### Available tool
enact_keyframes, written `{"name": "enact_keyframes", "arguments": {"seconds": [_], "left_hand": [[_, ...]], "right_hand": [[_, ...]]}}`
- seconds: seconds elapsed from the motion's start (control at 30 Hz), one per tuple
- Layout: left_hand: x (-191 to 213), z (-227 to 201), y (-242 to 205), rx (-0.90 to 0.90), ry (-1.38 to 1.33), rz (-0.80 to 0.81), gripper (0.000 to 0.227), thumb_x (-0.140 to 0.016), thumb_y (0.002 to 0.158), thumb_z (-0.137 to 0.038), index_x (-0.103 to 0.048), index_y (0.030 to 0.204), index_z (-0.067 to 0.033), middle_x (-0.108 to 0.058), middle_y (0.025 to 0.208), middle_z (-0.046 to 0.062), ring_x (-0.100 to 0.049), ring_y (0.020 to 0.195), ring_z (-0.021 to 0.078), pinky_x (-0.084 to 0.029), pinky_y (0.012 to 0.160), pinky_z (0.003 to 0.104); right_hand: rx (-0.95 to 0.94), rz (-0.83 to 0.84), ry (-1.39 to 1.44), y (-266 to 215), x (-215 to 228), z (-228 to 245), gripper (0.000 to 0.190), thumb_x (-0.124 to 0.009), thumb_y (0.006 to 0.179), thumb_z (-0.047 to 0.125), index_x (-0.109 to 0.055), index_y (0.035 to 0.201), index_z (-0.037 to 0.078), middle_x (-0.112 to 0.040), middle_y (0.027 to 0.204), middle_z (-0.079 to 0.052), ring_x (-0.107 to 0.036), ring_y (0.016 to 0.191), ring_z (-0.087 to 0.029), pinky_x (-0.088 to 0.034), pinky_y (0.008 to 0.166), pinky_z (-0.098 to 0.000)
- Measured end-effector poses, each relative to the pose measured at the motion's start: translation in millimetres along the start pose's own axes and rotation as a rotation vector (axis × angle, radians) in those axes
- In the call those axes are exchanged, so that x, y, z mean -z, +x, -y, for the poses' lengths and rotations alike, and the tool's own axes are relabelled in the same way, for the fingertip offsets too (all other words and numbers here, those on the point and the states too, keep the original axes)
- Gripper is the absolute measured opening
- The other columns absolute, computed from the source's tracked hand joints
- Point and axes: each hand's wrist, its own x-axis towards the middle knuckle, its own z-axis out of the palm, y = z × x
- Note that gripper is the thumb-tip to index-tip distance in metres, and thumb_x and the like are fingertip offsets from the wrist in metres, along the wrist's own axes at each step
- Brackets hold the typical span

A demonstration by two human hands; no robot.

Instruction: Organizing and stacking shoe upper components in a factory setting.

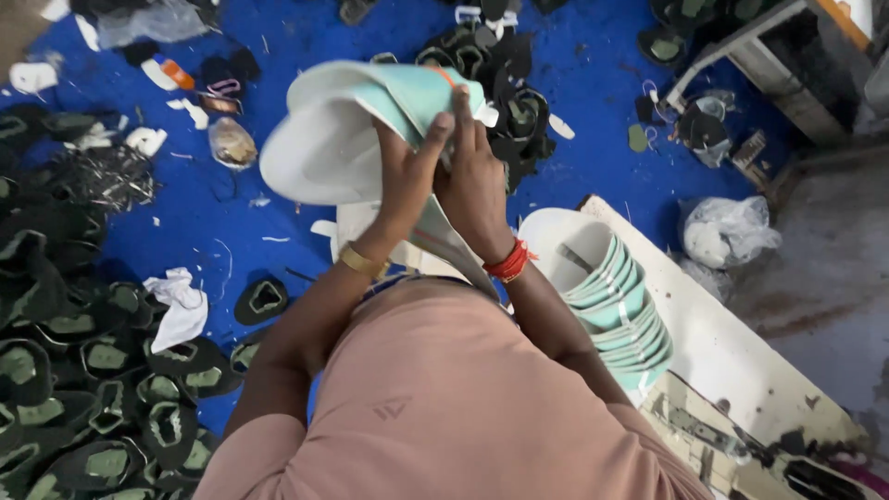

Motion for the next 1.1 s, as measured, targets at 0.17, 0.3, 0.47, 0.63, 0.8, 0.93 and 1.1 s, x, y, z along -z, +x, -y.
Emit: {"name": "enact_keyframes", "arguments": {"seconds": [0.17, 0.3, 0.47, 0.63, 0.8, 0.93, 1.1], "left_hand": [[17, -7, 14, 0.200, -0.182, -0.036, 0.046, -0.068, 0.107, -0.021, -0.053, 0.141, 0.0053, -0.065, 0.133, 0.015, -0.063, 0.120, 0.0220, -0.054, 0.104, 0.038], [49, -35, 27, 0.180, -0.459, -0.104, 0.044, -0.071, 0.102, -0.020, -0.050, 0.138, -0.0045, -0.064, 0.131, 0.007, -0.064, 0.122, 0.0192, -0.055, 0.110, 0.041], [57, -49, 22, -0.040, -0.322, -0.044, 0.040, -0.070, 0.111, -0.018, -0.052, 0.144, -0.0050, -0.058, 0.139, 0.010, -0.059, 0.127, 0.0191, -0.050, 0.117, 0.043], [39, -55, 39, -0.252, 0.112, -0.142, 0.040, -0.069, 0.115, -0.021, -0.051, 0.145, -0.0014, -0.055, 0.143, 0.017, -0.057, 0.131, 0.0219, -0.045, 0.117, 0.038], [13, -43, 35, -0.286, 0.224, -0.196, 0.053, -0.059, 0.112, -0.039, -0.052, 0.145, 0.0015, -0.051, 0.136, 0.011, -0.058, 0.127, 0.0179, -0.050, 0.115, 0.038], [-23, -55, 34, -0.292, 0.125, -0.314, 0.054, -0.061, 0.109, -0.040, -0.056, 0.140, 0.0036, -0.056, 0.133, 0.009, -0.059, 0.123, 0.0183, -0.048, 0.110, 0.037], [-36, -57, 39, -0.211, -0.267, -0.279, 0.056, -0.072, 0.105, -0.036, -0.052, 0.138, 0.0044, -0.060, 0.125, 0.010, -0.059, 0.112, 0.0151, -0.050, 0.097, 0.032]], "right_hand": [[0.051, 0.185, 0.257, 6, 45, 24, 0.085, -0.074, 0.087, 0.003, -0.028, 0.158, 0.001, -0.058, 0.125, -0.022, -0.073, 0.092, -0.031, -0.059, 0.078, -0.0409], [0.018, -0.013, 0.639, 0, 56, -38, 0.031, -0.055, 0.092, -0.010, -0.067, 0.119, 0.000, -0.070, 0.109, -0.014, -0.073, 0.093, -0.020, -0.059, 0.081, -0.0312], [-0.120, -0.302, 0.505, -15, 22, -75, 0.013, -0.059, 0.100, -0.008, -0.061, 0.112, -0.003, -0.062, 0.096, -0.010, -0.059, 0.081, -0.014, -0.051, 0.075, -0.0273], [-0.009, -0.049, 0.585, -56, -15, -36, 0.021, -0.074, 0.097, 0.009, -0.060, 0.111, 0.001, -0.065, 0.105, -0.011, -0.067, 0.095, -0.021, -0.057, 0.085, -0.0326], [0.156, -0.004, 0.385, -31, -39, -21, 0.111, -0.090, 0.079, 0.039, -0.019, 0.157, 0.003, -0.026, 0.157, -0.020, -0.031, 0.150, -0.037, -0.034, 0.123, -0.0500], [-0.012, -0.072, 0.713, -24, -57, -39, 0.114, -0.085, 0.090, 0.029, 0.000, 0.161, 0.003, -0.018, 0.165, -0.020, -0.025, 0.154, -0.032, -0.028, 0.126, -0.0463], [-0.441, -0.167, 0.955, -21, -81, -89, 0.047, -0.076, 0.097, 0.014, -0.059, 0.136, -0.005, -0.070, 0.125, -0.010, -0.065, 0.113, -0.017, -0.054, 0.099, -0.0353]]}}
